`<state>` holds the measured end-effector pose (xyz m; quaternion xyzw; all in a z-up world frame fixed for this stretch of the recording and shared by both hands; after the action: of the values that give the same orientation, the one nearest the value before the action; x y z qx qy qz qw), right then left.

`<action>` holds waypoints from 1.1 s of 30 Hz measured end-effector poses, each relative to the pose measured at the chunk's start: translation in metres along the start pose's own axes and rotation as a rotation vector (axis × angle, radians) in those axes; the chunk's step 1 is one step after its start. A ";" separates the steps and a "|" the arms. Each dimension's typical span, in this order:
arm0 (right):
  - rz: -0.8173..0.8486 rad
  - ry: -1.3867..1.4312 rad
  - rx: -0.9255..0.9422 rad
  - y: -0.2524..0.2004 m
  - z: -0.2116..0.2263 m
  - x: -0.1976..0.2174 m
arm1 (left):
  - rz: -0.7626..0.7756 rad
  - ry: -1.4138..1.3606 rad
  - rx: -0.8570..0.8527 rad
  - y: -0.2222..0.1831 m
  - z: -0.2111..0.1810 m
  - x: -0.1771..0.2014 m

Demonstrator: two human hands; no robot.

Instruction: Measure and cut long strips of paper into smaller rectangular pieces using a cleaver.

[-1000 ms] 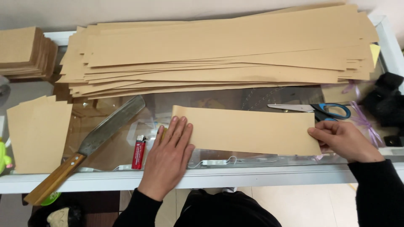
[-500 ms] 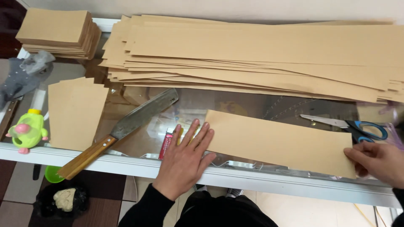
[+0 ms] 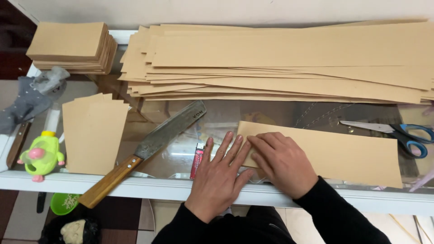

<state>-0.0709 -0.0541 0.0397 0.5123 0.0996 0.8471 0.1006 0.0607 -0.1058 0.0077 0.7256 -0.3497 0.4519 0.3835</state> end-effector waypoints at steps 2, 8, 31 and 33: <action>0.006 -0.170 -0.020 0.001 0.002 -0.006 | 0.008 -0.049 -0.008 0.000 0.004 0.002; 0.091 -0.121 -0.102 0.003 -0.004 -0.011 | -0.164 0.256 0.312 -0.039 0.065 0.045; 0.132 -0.197 0.020 0.000 0.015 -0.010 | -0.178 -0.274 0.146 0.049 0.030 0.052; 0.107 -0.175 0.020 0.000 0.018 -0.010 | -0.195 -0.239 0.132 0.052 0.031 0.050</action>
<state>-0.0508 -0.0556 0.0394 0.5899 0.0716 0.8022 0.0585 0.0458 -0.1653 0.0571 0.8284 -0.2901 0.3449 0.3327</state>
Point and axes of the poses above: each hand's wrist, its own y-axis towards the middle knuckle, its own x-axis out of the back of the hand, z = x × y, the point moved 9 cm from there along y, towards the middle knuckle, and after that the axes turned 5 degrees about y, right-handed, at the moved point
